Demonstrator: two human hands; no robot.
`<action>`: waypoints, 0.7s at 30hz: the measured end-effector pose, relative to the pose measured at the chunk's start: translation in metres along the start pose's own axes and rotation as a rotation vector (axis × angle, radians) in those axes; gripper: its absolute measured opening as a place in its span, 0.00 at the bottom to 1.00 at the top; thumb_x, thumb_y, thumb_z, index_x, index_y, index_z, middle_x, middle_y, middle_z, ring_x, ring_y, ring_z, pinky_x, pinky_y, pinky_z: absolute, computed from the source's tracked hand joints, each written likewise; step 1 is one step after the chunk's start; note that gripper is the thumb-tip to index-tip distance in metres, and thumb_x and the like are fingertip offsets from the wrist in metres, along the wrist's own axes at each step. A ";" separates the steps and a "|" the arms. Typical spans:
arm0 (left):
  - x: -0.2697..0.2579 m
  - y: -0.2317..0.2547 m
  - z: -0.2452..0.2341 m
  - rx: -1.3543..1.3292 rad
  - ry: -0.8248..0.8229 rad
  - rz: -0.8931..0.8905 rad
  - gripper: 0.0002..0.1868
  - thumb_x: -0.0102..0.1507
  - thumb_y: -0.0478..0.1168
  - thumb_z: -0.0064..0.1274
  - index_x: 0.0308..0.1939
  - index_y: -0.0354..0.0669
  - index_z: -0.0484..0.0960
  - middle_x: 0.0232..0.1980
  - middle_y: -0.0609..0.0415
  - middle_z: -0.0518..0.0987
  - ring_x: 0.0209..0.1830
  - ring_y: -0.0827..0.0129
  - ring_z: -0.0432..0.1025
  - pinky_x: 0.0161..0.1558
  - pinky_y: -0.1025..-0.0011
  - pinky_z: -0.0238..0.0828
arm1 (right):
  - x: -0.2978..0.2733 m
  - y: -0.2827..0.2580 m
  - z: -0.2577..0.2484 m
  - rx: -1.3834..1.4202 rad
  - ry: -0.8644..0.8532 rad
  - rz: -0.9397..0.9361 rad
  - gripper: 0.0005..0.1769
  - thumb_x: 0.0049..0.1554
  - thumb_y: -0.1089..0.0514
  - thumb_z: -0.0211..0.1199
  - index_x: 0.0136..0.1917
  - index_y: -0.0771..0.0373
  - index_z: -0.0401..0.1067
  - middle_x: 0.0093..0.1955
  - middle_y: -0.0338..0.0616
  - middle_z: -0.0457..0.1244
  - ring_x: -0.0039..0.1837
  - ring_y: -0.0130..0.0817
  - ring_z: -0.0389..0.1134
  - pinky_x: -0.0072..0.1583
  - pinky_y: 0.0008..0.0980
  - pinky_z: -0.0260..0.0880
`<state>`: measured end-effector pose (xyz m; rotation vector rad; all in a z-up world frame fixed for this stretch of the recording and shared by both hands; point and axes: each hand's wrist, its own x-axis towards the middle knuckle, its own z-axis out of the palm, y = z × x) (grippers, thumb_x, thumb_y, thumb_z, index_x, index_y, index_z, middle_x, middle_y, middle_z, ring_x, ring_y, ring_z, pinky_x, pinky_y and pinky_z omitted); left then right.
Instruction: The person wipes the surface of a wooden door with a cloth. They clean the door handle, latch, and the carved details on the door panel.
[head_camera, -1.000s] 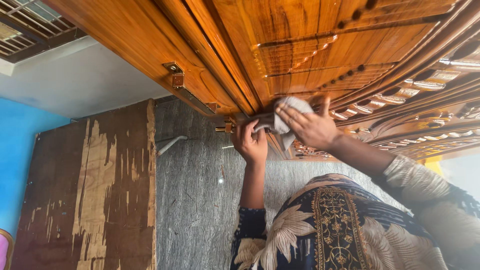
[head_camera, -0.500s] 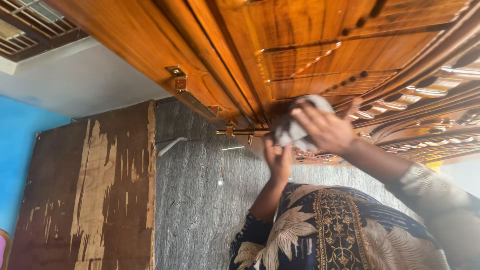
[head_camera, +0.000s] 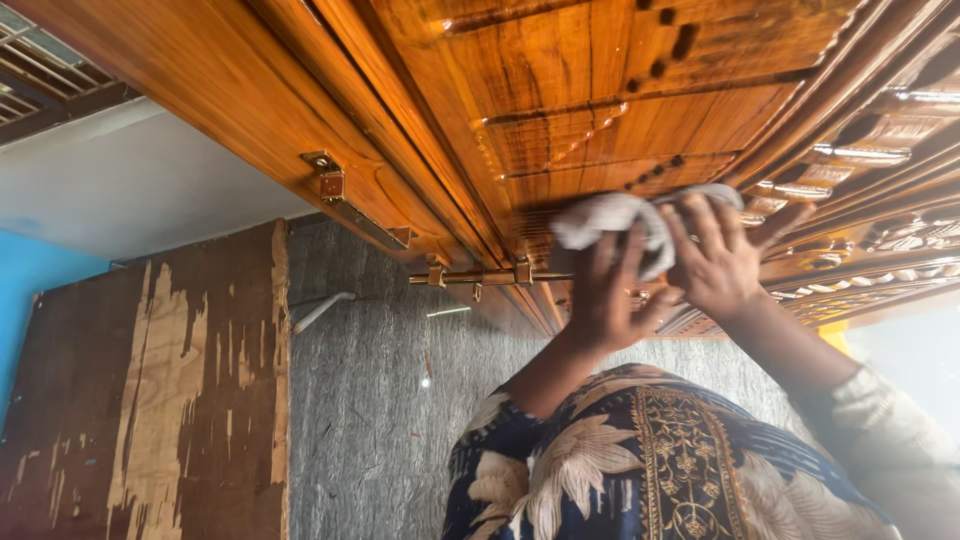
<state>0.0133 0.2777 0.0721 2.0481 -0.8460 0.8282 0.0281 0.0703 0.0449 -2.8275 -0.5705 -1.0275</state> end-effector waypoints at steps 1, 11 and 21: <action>0.006 0.001 0.011 0.079 0.001 0.049 0.41 0.69 0.60 0.44 0.78 0.40 0.56 0.79 0.37 0.56 0.78 0.41 0.58 0.77 0.36 0.50 | -0.010 0.007 0.006 -0.009 -0.004 0.023 0.38 0.51 0.50 0.63 0.74 0.63 0.69 0.78 0.60 0.55 0.75 0.61 0.56 0.75 0.62 0.55; -0.036 -0.064 0.008 0.358 0.052 -0.005 0.43 0.71 0.71 0.39 0.76 0.42 0.64 0.69 0.32 0.66 0.68 0.44 0.67 0.62 0.46 0.72 | 0.027 -0.043 0.008 -0.017 -0.444 -0.114 0.39 0.55 0.38 0.54 0.78 0.46 0.60 0.86 0.35 0.44 0.82 0.36 0.47 0.64 0.95 0.18; 0.043 -0.030 0.050 0.331 -0.066 0.250 0.44 0.72 0.75 0.30 0.84 0.59 0.47 0.82 0.36 0.52 0.83 0.41 0.48 0.82 0.35 0.42 | 0.016 0.047 -0.018 -0.106 0.034 0.118 0.36 0.63 0.46 0.62 0.82 0.56 0.65 0.81 0.66 0.51 0.83 0.67 0.44 0.79 0.67 0.49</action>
